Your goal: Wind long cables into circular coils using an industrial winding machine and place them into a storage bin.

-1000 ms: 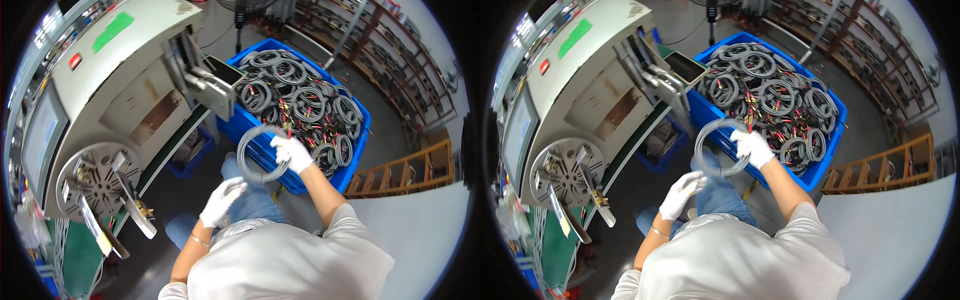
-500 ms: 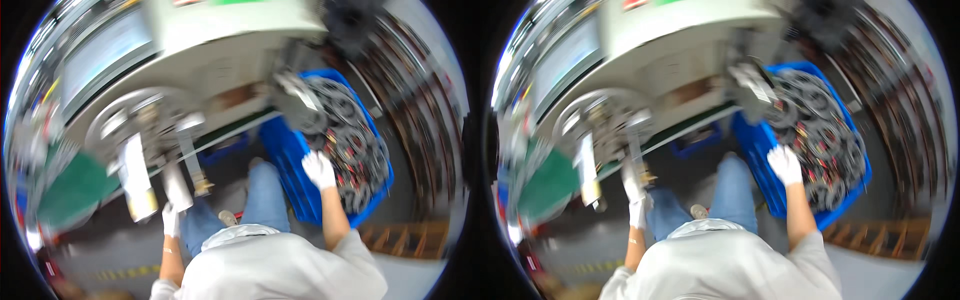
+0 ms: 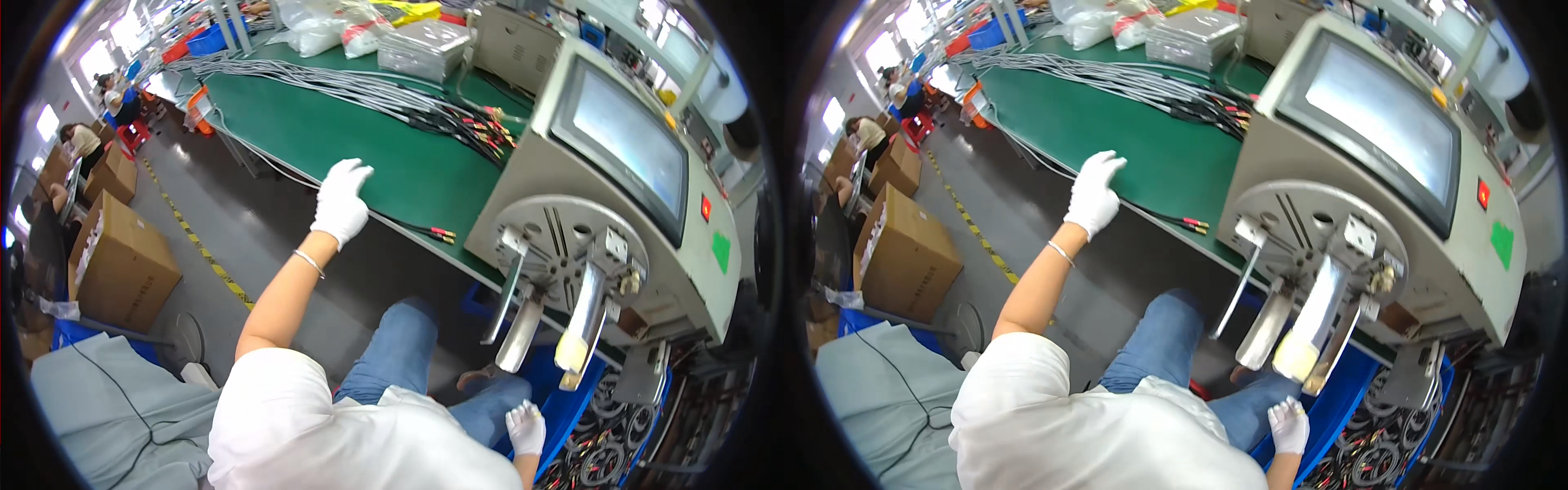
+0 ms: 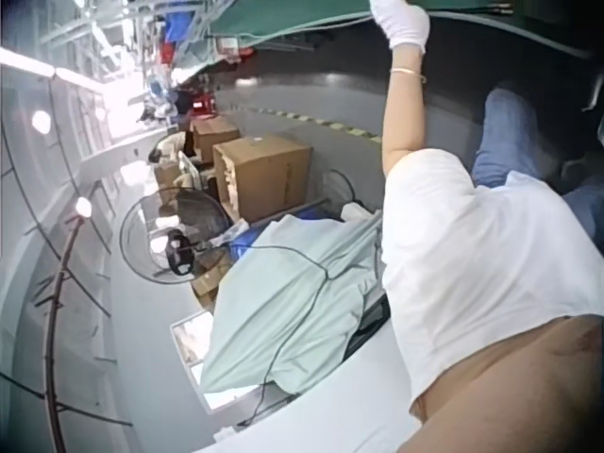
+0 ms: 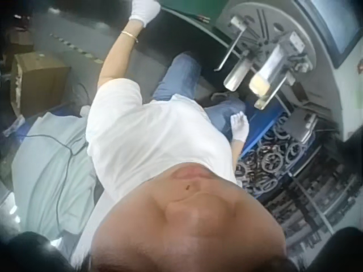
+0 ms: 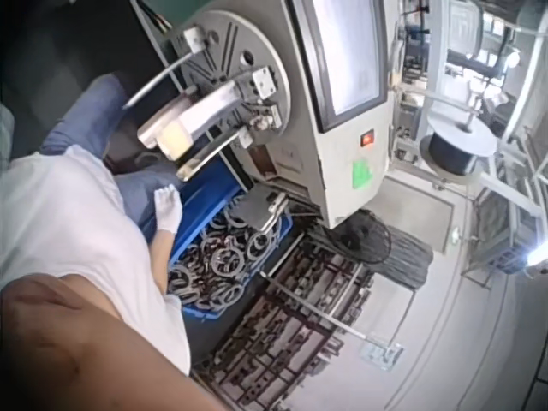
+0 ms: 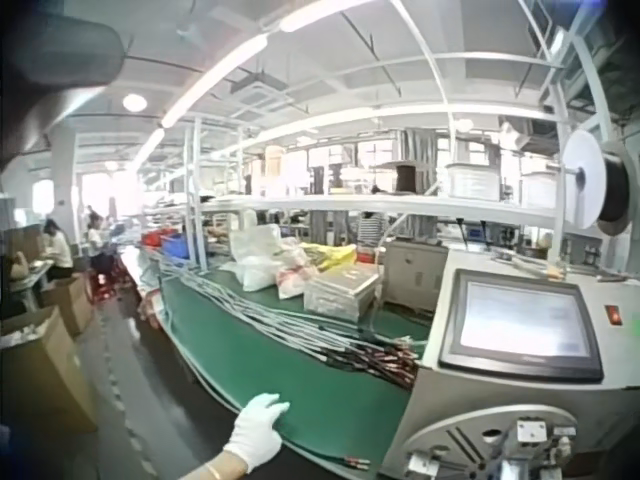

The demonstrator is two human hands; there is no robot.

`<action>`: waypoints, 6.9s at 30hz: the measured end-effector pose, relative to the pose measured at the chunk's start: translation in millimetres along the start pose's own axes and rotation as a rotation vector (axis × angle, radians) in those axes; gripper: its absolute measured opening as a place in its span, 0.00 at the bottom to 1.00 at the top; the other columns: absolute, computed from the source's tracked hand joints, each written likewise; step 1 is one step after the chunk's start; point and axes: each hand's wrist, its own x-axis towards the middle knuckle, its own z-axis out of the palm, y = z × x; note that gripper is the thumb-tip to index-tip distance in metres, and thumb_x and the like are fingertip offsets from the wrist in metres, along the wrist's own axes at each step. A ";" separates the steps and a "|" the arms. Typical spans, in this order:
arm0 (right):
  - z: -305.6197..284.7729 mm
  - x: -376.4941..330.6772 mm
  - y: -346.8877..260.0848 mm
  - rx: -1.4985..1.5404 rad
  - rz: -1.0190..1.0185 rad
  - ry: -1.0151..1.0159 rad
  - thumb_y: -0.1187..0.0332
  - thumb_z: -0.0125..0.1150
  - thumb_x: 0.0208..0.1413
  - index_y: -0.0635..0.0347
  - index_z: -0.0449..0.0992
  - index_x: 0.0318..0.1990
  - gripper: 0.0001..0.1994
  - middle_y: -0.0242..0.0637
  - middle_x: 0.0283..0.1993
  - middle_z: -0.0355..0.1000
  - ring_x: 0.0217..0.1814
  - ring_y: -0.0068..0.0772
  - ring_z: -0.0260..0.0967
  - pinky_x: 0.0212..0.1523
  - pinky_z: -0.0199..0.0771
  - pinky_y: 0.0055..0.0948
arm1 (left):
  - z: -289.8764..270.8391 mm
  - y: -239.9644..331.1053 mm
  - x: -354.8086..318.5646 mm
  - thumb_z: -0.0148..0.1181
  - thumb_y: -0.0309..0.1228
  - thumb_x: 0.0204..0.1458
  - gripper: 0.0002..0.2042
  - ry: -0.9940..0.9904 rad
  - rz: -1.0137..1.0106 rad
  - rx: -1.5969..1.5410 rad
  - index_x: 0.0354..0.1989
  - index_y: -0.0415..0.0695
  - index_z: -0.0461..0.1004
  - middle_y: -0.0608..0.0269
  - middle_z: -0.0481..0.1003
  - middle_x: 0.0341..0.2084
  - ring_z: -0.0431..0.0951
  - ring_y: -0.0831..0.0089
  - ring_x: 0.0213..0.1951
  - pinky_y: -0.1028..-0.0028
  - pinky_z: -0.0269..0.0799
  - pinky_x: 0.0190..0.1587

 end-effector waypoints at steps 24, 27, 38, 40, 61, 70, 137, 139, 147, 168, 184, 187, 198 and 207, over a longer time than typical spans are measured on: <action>1.2 -1.5 -6.7 0.035 -0.047 0.032 0.59 0.57 0.58 0.58 0.74 0.45 0.14 0.34 0.37 0.72 0.39 0.38 0.71 0.47 0.74 0.44 | -177.1 91.0 163.2 0.63 0.27 0.53 0.08 0.765 0.311 -0.306 0.40 0.40 0.80 0.55 0.81 0.30 0.81 0.71 0.29 0.78 0.73 0.34; -0.6 -3.4 -13.1 0.097 -0.078 0.059 0.60 0.57 0.59 0.58 0.74 0.44 0.13 0.34 0.33 0.71 0.35 0.37 0.71 0.43 0.75 0.42 | -195.5 167.2 170.7 0.65 0.25 0.51 0.11 0.726 0.605 -0.514 0.44 0.41 0.80 0.59 0.79 0.27 0.78 0.74 0.25 0.79 0.72 0.29; -7.8 -33.9 -41.5 0.137 -0.230 0.054 0.63 0.55 0.60 0.60 0.73 0.44 0.11 0.35 0.33 0.71 0.33 0.36 0.72 0.41 0.78 0.40 | -178.0 294.8 172.7 0.66 0.19 0.43 0.15 0.430 0.995 -0.869 0.43 0.39 0.80 0.60 0.78 0.24 0.77 0.73 0.24 0.77 0.72 0.26; -9.6 -36.5 -44.0 0.173 -0.235 0.074 0.64 0.55 0.60 0.60 0.72 0.46 0.12 0.35 0.34 0.71 0.34 0.36 0.72 0.42 0.78 0.40 | -173.6 303.1 158.8 0.66 0.19 0.42 0.16 0.232 1.040 -0.903 0.43 0.41 0.81 0.62 0.77 0.23 0.77 0.72 0.24 0.76 0.71 0.25; 198.8 -136.3 -125.9 -0.635 -1.210 -0.041 0.69 0.55 0.63 0.66 0.76 0.44 0.09 0.37 0.40 0.74 0.42 0.24 0.73 0.44 0.74 0.24 | -103.0 293.4 95.9 0.68 0.23 0.41 0.11 -0.207 0.829 -0.512 0.33 0.43 0.73 0.60 0.74 0.32 0.76 0.61 0.31 0.70 0.73 0.32; 304.4 -95.5 -126.6 -1.060 -1.573 0.050 0.74 0.62 0.54 0.63 0.72 0.34 0.05 0.34 0.35 0.75 0.35 0.20 0.70 0.40 0.70 0.23 | -82.2 287.7 78.7 0.70 0.18 0.41 0.12 -0.050 0.656 -0.872 0.33 0.39 0.73 0.57 0.74 0.32 0.77 0.66 0.34 0.74 0.74 0.37; 221.3 -89.5 -137.3 -0.495 -1.348 0.180 0.68 0.59 0.62 0.64 0.76 0.38 0.08 0.35 0.36 0.76 0.36 0.23 0.72 0.44 0.71 0.22 | -11.3 64.9 -1.7 0.59 0.20 0.46 0.06 -0.653 -0.280 -1.476 0.34 0.35 0.77 0.53 0.76 0.25 0.68 0.77 0.19 0.79 0.63 0.21; 218.4 -89.8 -136.8 -0.502 -1.341 0.191 0.68 0.58 0.62 0.64 0.76 0.37 0.07 0.35 0.36 0.76 0.36 0.23 0.72 0.44 0.70 0.22 | -14.0 63.8 -1.5 0.60 0.20 0.46 0.06 -0.742 -0.312 -1.349 0.34 0.36 0.78 0.53 0.76 0.25 0.68 0.77 0.18 0.79 0.63 0.22; 206.2 -88.9 -134.9 -0.483 -1.319 0.233 0.69 0.57 0.62 0.65 0.75 0.37 0.07 0.36 0.37 0.76 0.35 0.23 0.71 0.44 0.72 0.24 | -8.4 45.1 -21.9 0.64 0.26 0.43 0.08 -0.830 -0.351 -1.271 0.32 0.35 0.78 0.54 0.76 0.22 0.71 0.74 0.19 0.77 0.66 0.23; 177.5 -83.2 -133.1 -0.449 -1.238 0.262 0.68 0.57 0.62 0.65 0.75 0.39 0.08 0.38 0.36 0.77 0.35 0.24 0.73 0.42 0.73 0.23 | -1.5 31.5 -46.8 0.64 0.27 0.43 0.11 -0.990 -0.498 -1.155 0.34 0.34 0.81 0.57 0.79 0.23 0.71 0.78 0.19 0.78 0.67 0.24; 210.2 -90.3 -126.9 -0.492 -1.223 0.124 0.69 0.57 0.62 0.65 0.75 0.40 0.07 0.37 0.37 0.77 0.35 0.24 0.72 0.43 0.72 0.23 | -43.3 119.3 -13.1 0.69 0.29 0.44 0.14 -0.761 -0.211 -1.499 0.39 0.36 0.80 0.62 0.73 0.21 0.69 0.77 0.21 0.79 0.62 0.25; 233.3 -99.7 -124.3 -0.566 -1.231 -0.030 0.69 0.57 0.62 0.65 0.74 0.42 0.08 0.37 0.39 0.76 0.39 0.25 0.73 0.46 0.72 0.23 | -68.5 151.8 -3.8 0.71 0.28 0.43 0.28 -0.789 -0.240 -1.511 0.55 0.37 0.71 0.65 0.72 0.23 0.68 0.80 0.25 0.80 0.65 0.30; 292.8 -111.2 -137.1 -1.253 -1.583 -0.375 0.54 0.78 0.35 0.58 0.53 0.70 0.53 0.49 0.64 0.56 0.62 0.44 0.61 0.65 0.61 0.38 | -93.7 214.4 7.9 0.79 0.35 0.29 0.64 -0.596 0.352 -0.521 0.72 0.40 0.35 0.41 0.71 0.46 0.75 0.45 0.46 0.62 0.72 0.48; 302.4 -98.8 -116.3 -0.874 -1.355 -0.429 0.66 0.78 0.29 0.56 0.56 0.69 0.53 0.39 0.50 0.64 0.51 0.35 0.64 0.55 0.66 0.32 | -36.3 238.0 -38.5 0.63 0.14 0.45 0.47 -0.237 -0.004 -1.387 0.71 0.37 0.38 0.45 0.67 0.58 0.73 0.61 0.57 0.69 0.68 0.58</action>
